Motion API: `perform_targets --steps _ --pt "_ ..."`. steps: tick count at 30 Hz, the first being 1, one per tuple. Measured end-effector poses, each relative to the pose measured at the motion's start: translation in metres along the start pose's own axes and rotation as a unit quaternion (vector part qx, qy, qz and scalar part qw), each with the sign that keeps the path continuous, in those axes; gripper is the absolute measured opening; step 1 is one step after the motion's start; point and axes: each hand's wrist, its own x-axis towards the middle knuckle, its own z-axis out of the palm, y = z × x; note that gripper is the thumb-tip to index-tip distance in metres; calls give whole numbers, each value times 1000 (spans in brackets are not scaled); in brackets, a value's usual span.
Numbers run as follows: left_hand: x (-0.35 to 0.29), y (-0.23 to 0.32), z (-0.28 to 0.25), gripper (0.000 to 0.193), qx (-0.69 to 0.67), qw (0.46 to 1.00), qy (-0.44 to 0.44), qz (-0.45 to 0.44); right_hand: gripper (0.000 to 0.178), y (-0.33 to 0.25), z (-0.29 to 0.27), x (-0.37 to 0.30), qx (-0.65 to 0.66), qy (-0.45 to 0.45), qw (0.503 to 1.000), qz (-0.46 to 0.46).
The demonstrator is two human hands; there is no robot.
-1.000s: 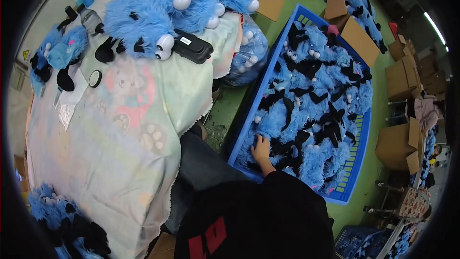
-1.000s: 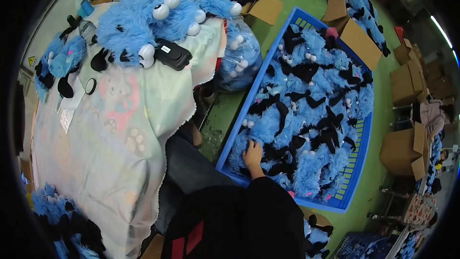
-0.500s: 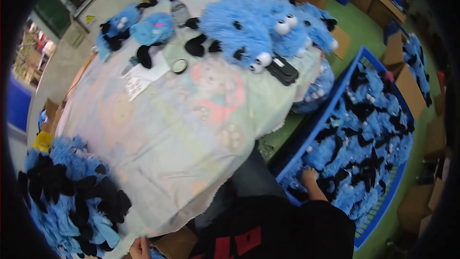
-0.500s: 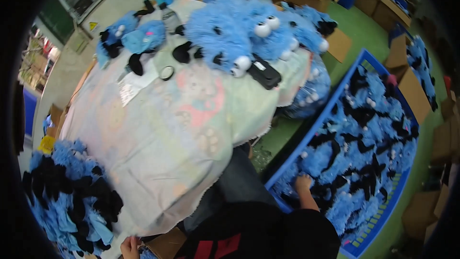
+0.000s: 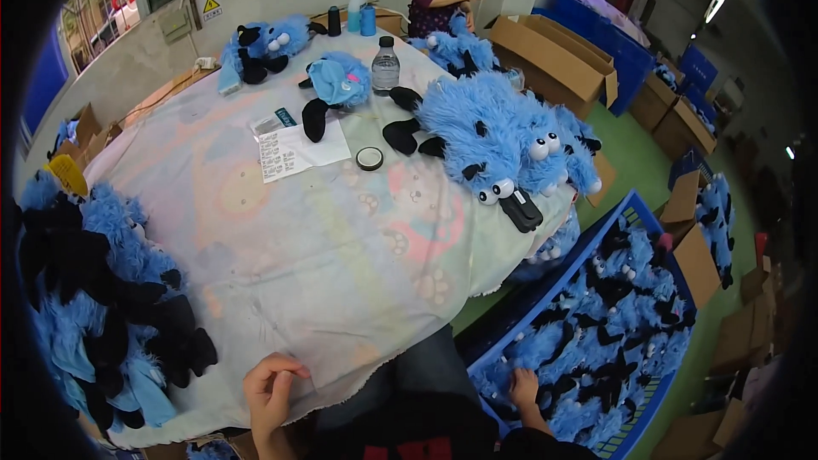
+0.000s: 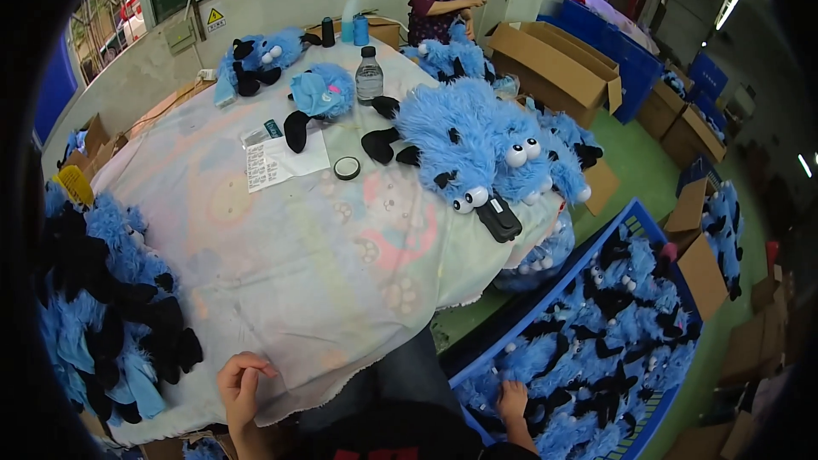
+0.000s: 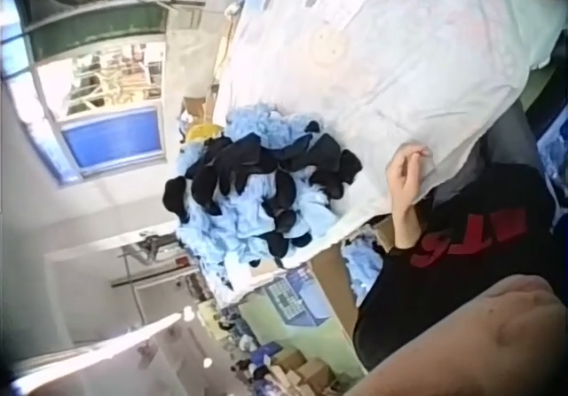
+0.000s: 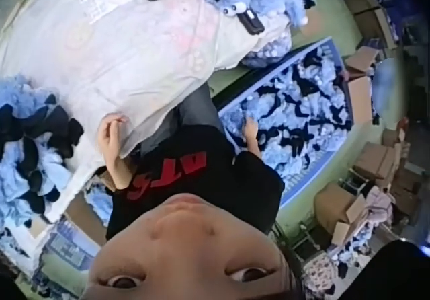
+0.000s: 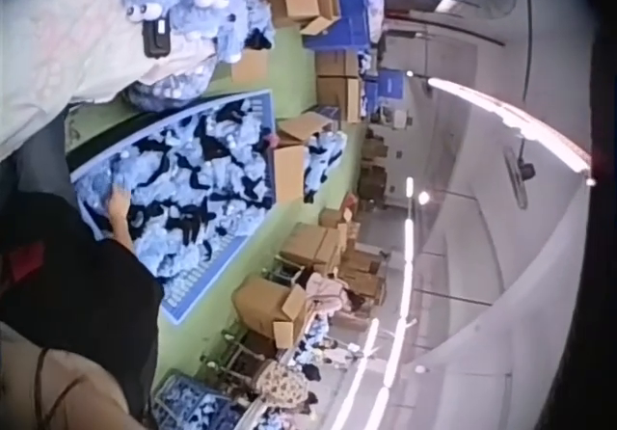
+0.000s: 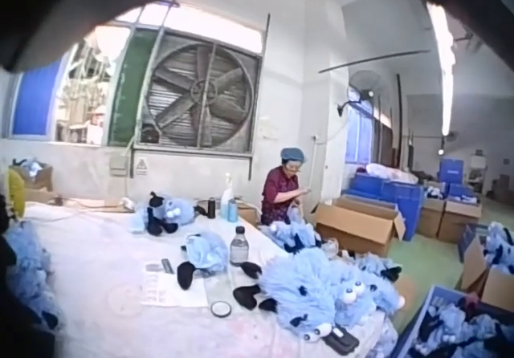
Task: Assembling blue plush toys by attaching eyes and checking components.
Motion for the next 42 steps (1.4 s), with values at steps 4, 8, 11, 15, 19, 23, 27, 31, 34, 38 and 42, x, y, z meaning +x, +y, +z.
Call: perform_targets --steps 4,8,11,15,19,23,27,31,34,38,42 --pt "3 -15 4 14 -99 995 -9 -17 14 -15 -25 5 119 249 961 3" --pt "1 -20 -2 14 -128 991 16 -39 13 -33 -101 30 230 317 914 108" --pt "-2 -18 5 15 -99 994 18 -49 12 -36 -189 45 121 351 928 31" --pt "-8 -18 30 25 -148 979 -132 -43 16 -89 -293 61 203 549 810 19" --pt "1 -5 79 47 -329 911 -227 -100 22 -169 -315 88 444 600 660 -86" --pt "22 2 90 60 -395 907 -131 -62 17 -251 -289 92 560 437 665 -231" --pt "33 -3 46 56 -454 880 -119 -66 9 -284 -269 59 524 309 735 -299" --pt "37 -22 19 50 -450 878 -162 15 43 -262 -250 32 403 163 753 -494" --pt "38 -14 10 46 -432 890 -139 52 73 -255 -242 31 352 -16 678 -645" --pt "39 9 0 39 -397 913 -40 85 2 -299 -292 46 543 -241 589 -548" --pt "34 10 -1 43 -378 913 -43 149 27 -325 -275 84 599 -148 696 -367"
